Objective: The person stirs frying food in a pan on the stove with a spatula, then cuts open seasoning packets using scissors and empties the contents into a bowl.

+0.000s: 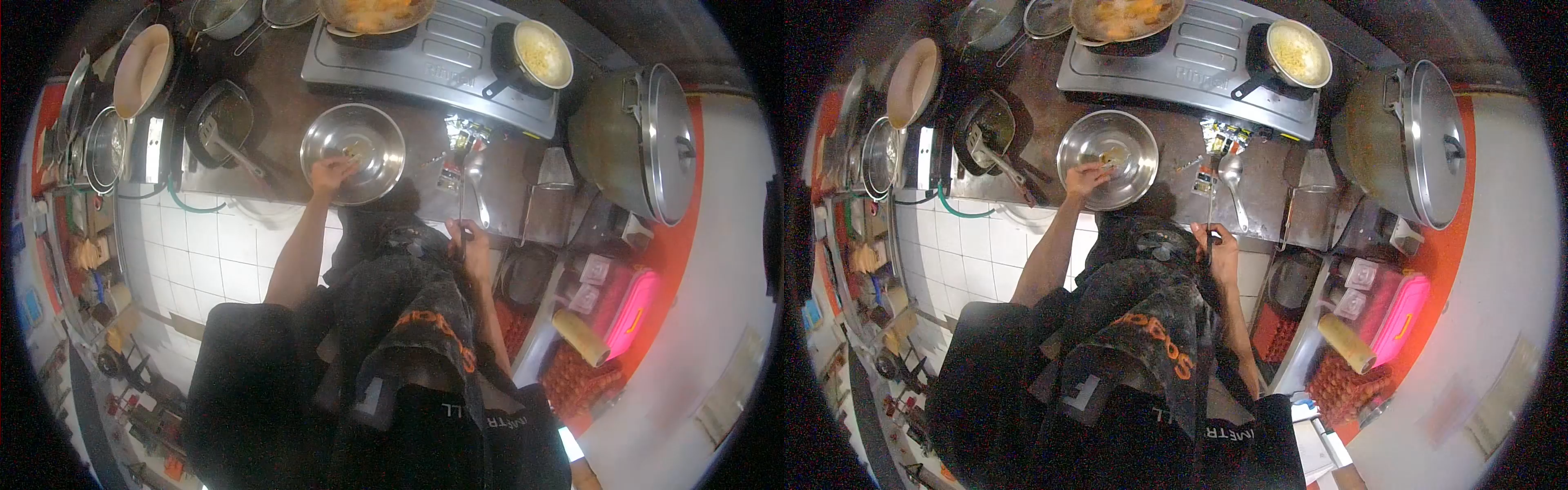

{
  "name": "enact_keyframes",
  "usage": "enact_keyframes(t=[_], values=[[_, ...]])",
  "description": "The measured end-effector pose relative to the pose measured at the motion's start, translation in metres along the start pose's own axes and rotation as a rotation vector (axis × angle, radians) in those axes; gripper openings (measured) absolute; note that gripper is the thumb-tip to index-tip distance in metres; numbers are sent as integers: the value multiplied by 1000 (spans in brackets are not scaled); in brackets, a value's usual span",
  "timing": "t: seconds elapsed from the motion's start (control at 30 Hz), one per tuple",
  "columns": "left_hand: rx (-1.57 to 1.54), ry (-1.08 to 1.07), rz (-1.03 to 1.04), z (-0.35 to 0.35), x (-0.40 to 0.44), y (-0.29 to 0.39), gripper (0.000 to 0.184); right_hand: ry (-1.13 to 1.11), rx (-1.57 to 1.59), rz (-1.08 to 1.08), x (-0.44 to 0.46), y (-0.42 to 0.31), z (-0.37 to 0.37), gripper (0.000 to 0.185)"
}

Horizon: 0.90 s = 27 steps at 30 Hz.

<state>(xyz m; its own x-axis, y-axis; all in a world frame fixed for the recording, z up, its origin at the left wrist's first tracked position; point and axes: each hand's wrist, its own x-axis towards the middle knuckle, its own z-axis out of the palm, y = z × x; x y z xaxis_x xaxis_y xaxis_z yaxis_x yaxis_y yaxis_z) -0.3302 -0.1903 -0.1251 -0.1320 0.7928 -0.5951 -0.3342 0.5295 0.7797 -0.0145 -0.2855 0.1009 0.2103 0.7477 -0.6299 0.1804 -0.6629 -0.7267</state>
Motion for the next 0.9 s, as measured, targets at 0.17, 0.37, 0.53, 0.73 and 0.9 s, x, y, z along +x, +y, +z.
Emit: enact_keyframes(t=[0.17,0.37,0.53,0.73,0.9], values=[[533,131,13,5,-7,8,30,8,-23,19,-2,1,0,42],[545,155,-30,1,5,-4,34,3,29,27,3,15,-1,43],[744,58,171,14,-21,23,34,13,30,0,2,16,-1,43],[908,-9,-51,19,-14,33,31,5,72,21,0,11,-1,41],[315,-208,-217,0,6,8,28,12,58,35,0,11,-2,41]])
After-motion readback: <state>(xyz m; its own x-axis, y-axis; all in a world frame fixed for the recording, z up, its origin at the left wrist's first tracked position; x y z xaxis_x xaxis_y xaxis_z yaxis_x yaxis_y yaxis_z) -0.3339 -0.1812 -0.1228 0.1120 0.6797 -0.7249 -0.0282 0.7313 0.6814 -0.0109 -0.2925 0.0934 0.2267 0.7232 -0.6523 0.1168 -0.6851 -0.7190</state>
